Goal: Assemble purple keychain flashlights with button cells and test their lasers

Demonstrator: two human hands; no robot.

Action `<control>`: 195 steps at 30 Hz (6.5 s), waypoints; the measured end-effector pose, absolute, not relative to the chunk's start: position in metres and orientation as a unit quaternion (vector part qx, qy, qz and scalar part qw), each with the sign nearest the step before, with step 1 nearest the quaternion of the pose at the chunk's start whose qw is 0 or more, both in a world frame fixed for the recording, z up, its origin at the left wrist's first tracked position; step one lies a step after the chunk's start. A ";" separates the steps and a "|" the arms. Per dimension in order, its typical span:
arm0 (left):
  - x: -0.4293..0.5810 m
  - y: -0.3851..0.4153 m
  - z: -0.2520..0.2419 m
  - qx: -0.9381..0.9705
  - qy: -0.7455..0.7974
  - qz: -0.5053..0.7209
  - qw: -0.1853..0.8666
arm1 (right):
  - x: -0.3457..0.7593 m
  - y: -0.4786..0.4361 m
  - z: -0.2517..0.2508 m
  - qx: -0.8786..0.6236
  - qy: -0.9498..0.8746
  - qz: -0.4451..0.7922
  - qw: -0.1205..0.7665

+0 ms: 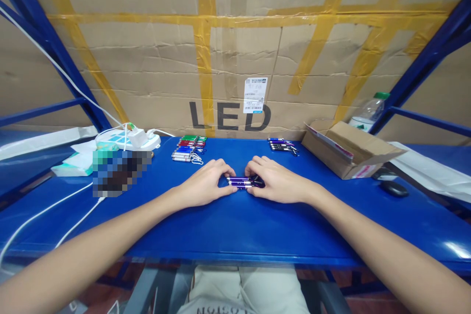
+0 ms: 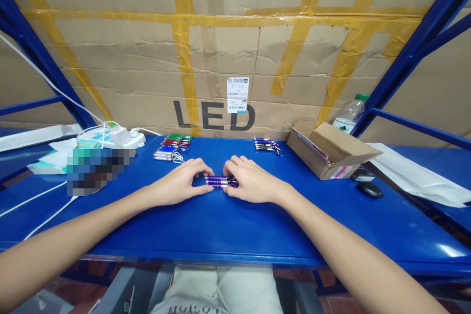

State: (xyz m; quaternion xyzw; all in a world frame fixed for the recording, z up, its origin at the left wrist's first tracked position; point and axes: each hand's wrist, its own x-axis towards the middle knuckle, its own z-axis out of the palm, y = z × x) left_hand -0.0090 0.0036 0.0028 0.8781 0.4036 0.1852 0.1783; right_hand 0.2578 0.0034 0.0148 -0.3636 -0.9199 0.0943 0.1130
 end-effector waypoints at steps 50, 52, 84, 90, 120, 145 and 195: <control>-0.010 0.010 -0.006 0.860 0.390 0.233 0.233 | 0.253 0.005 0.010 -0.307 -0.932 0.143 0.130; -0.008 0.012 -0.007 0.840 0.392 0.269 0.261 | 0.253 0.004 0.011 -0.311 -0.929 0.147 0.134; -0.003 0.022 0.008 0.483 0.386 0.496 0.610 | 0.248 -0.002 0.019 -0.342 -0.891 0.146 0.260; -0.004 0.019 0.011 0.485 0.368 0.500 0.616 | 0.250 -0.002 0.019 -0.344 -0.897 0.140 0.239; -0.004 0.017 0.013 0.483 0.334 0.518 0.622 | 0.247 -0.006 0.022 -0.334 -0.912 0.166 0.173; -0.002 0.015 0.017 0.470 0.345 0.509 0.634 | 0.245 -0.010 0.025 -0.338 -0.909 0.181 0.161; -0.002 0.014 0.017 0.475 0.340 0.516 0.626 | 0.246 -0.009 0.026 -0.359 -0.916 0.133 0.120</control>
